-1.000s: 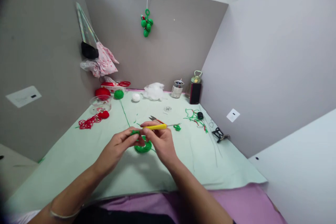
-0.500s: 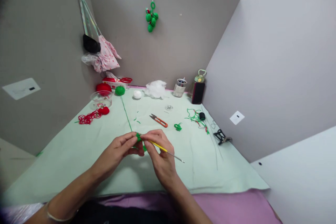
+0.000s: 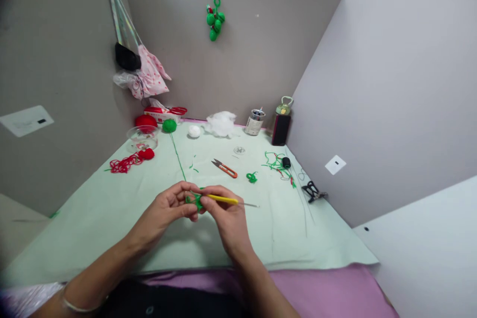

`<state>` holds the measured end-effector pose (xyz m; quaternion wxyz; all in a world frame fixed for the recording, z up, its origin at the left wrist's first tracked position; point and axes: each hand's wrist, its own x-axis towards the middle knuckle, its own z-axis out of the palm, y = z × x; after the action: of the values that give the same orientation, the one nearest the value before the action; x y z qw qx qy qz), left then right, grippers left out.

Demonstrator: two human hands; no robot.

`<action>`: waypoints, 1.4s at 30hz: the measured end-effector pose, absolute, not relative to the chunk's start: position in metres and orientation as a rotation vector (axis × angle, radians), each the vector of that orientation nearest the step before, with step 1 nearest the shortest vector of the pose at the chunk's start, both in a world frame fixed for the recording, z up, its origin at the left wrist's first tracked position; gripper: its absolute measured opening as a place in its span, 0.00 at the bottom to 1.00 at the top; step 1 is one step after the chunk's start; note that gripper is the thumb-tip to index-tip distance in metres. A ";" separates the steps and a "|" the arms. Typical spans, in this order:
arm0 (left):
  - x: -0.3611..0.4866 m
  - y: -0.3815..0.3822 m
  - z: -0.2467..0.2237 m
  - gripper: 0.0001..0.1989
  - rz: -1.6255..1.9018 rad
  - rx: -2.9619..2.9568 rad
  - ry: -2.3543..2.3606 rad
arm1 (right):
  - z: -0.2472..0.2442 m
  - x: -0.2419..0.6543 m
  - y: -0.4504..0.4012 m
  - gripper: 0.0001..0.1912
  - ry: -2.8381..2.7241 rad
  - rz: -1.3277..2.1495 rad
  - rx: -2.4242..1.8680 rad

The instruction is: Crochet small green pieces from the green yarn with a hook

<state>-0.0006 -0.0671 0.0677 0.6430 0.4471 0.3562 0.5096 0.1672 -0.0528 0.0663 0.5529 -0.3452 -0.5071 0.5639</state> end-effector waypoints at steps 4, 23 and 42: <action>-0.022 -0.059 0.074 0.15 1.236 1.056 0.893 | 0.065 0.170 -0.044 0.15 -0.841 1.709 -0.720; 0.003 -0.063 0.079 0.06 1.520 1.464 1.076 | 0.062 0.158 -0.042 0.18 -0.541 1.751 -0.704; -0.159 0.039 0.140 0.18 1.331 1.801 1.841 | 0.098 0.268 -0.039 0.14 -0.546 1.911 0.458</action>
<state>-0.1591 0.0394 0.1401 0.1212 0.6166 0.6304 0.4557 0.2676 -0.0392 0.0982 0.5236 0.1913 -0.2282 0.7982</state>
